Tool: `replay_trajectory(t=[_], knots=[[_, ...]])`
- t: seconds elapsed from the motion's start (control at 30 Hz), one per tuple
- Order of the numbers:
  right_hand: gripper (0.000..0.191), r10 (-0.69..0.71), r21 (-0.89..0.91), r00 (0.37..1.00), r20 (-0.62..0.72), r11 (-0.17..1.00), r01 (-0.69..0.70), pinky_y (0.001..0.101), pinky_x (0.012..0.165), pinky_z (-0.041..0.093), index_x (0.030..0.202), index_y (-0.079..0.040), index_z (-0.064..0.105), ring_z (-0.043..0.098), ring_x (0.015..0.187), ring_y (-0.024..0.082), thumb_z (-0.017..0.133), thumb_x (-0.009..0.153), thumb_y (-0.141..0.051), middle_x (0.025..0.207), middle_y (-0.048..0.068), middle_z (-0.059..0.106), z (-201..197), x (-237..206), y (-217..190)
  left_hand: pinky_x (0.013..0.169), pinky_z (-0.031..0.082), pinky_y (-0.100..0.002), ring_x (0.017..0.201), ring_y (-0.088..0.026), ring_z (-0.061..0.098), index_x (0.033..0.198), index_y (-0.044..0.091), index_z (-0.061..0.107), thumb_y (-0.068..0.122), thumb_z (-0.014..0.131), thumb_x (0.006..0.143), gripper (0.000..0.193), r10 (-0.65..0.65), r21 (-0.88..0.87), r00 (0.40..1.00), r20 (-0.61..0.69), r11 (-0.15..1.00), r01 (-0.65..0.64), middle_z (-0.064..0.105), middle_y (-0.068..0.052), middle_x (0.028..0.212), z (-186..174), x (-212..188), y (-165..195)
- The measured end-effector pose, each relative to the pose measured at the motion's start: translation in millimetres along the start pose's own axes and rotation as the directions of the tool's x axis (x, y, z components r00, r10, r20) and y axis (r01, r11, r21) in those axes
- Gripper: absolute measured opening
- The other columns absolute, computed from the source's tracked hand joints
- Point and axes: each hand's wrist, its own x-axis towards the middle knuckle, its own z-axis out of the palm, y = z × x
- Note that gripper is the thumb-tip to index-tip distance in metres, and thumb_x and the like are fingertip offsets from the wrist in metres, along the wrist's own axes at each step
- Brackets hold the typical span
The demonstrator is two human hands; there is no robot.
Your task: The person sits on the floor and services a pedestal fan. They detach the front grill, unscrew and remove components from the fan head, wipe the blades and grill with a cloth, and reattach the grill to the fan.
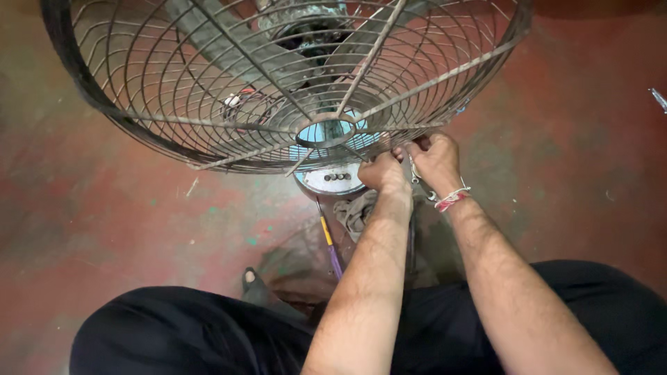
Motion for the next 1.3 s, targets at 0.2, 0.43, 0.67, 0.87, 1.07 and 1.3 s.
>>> replay_trajectory(t=[0.2,0.43,0.67,0.87,1.07,1.3], knots=[[0.023,-0.137,0.313,0.987,0.082,0.944,0.105,0.0290,0.075,0.059,0.100,0.003,0.074,0.075,0.081,0.012,0.078,0.086,-0.016,0.091,0.010,0.079,-10.0,-9.7,-22.0,0.048,0.047,-0.029,0.056,-0.012,0.059,0.083,-0.004,0.065,-0.012,0.065,0.079,0.009,0.066,0.024,0.998,0.001,0.998,-0.066,0.068,-0.008,0.076,-1.0,0.1,-2.8],[0.023,-0.112,0.062,0.993,-0.041,0.991,0.114,0.0324,0.067,0.057,0.094,0.003,0.075,0.075,0.072,0.017,0.080,0.088,-0.018,0.085,0.013,0.079,-4.3,-9.1,-27.6,0.058,0.059,-0.035,0.066,-0.022,0.069,0.094,-0.005,0.062,-0.012,0.067,0.081,0.016,-0.049,-0.118,0.997,0.056,0.991,0.055,0.071,-0.012,0.085,0.2,2.9,-2.3],[0.023,-0.097,0.006,0.993,-0.070,0.995,0.098,0.0309,0.066,0.056,0.094,0.002,0.078,0.073,0.068,0.014,0.081,0.088,-0.020,0.084,0.013,0.078,-1.0,-6.6,-20.3,0.072,0.066,-0.039,0.078,-0.026,0.074,0.106,-0.008,0.063,-0.014,0.062,0.084,0.023,-0.037,-0.235,0.972,0.232,0.968,0.093,0.071,-0.016,0.098,-14.1,5.7,-5.8],[0.019,-0.053,0.235,0.998,-0.047,0.970,0.063,0.0274,0.063,0.052,0.096,0.002,0.078,0.063,0.069,0.005,0.078,0.091,-0.017,0.083,0.005,0.078,14.3,0.1,-0.3,0.056,0.053,-0.030,0.072,-0.017,0.070,0.100,-0.001,0.070,-0.006,0.070,0.081,0.019,-0.014,-0.004,0.987,0.162,1.000,0.015,0.074,-0.006,0.090,-16.3,6.1,-9.3],[0.024,0.034,0.403,0.999,-0.017,0.915,-0.024,0.0314,0.059,0.044,0.097,0.004,0.064,0.055,0.069,0.008,0.082,0.091,-0.011,0.080,0.006,0.073,10.6,2.2,0.9,0.051,0.046,-0.030,0.065,-0.016,0.060,0.095,-0.007,0.070,0.002,0.079,0.090,0.014,0.103,0.192,0.960,0.262,0.969,-0.156,0.070,-0.009,0.085,-25.1,14.1,-10.1],[0.037,-0.089,-0.166,0.984,-0.157,0.984,0.062,0.0456,0.064,0.052,0.083,0.001,0.077,0.071,0.073,0.038,0.077,0.088,-0.036,0.080,0.024,0.072,-4.7,-5.8,-21.5,0.061,0.057,-0.033,0.079,-0.018,0.075,0.105,-0.002,0.072,0.014,0.060,0.099,0.020,-0.212,0.271,0.906,0.365,0.956,0.114,0.076,-0.012,0.101,-19.4,14.5,-2.5]])
